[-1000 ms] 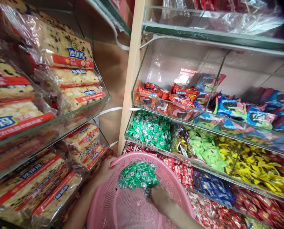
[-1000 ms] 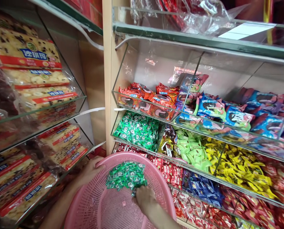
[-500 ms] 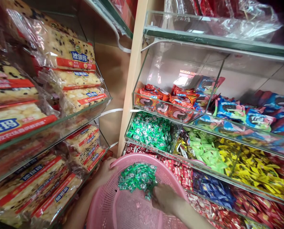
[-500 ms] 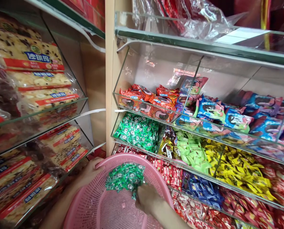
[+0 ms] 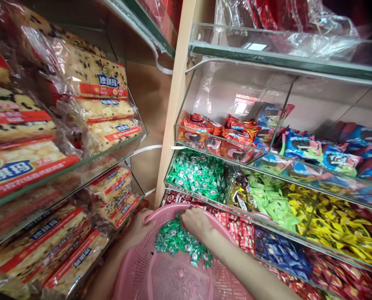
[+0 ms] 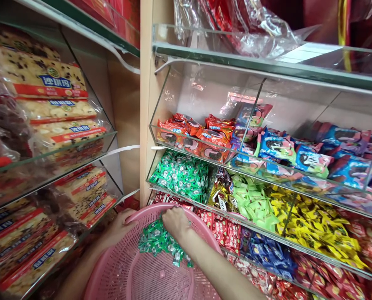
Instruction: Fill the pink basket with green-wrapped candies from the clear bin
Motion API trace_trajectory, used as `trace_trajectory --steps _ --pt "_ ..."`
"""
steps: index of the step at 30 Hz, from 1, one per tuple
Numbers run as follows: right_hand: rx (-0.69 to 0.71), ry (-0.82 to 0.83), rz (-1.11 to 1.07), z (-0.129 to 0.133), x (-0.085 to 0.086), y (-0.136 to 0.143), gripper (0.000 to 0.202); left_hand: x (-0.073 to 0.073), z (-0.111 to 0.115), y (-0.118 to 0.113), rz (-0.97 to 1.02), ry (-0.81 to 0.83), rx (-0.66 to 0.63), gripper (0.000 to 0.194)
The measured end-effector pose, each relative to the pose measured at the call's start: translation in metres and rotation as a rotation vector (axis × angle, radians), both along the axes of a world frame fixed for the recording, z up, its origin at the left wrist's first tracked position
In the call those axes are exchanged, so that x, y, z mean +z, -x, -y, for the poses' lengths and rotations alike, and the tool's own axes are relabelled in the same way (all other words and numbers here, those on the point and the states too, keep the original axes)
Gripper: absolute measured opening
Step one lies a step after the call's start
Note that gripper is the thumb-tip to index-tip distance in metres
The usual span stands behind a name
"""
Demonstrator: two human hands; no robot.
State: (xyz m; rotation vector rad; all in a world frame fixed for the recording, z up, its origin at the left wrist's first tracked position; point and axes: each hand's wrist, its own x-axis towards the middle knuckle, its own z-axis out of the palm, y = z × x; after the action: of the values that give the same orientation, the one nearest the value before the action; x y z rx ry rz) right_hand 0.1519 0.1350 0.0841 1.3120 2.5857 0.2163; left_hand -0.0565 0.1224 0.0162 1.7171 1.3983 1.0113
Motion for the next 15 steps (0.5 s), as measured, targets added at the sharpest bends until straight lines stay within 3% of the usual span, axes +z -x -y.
trace_trajectory --steps 15 --pt "0.019 -0.078 0.036 -0.006 -0.017 -0.007 0.021 0.005 0.001 -0.002 -0.023 -0.009 -0.012 0.021"
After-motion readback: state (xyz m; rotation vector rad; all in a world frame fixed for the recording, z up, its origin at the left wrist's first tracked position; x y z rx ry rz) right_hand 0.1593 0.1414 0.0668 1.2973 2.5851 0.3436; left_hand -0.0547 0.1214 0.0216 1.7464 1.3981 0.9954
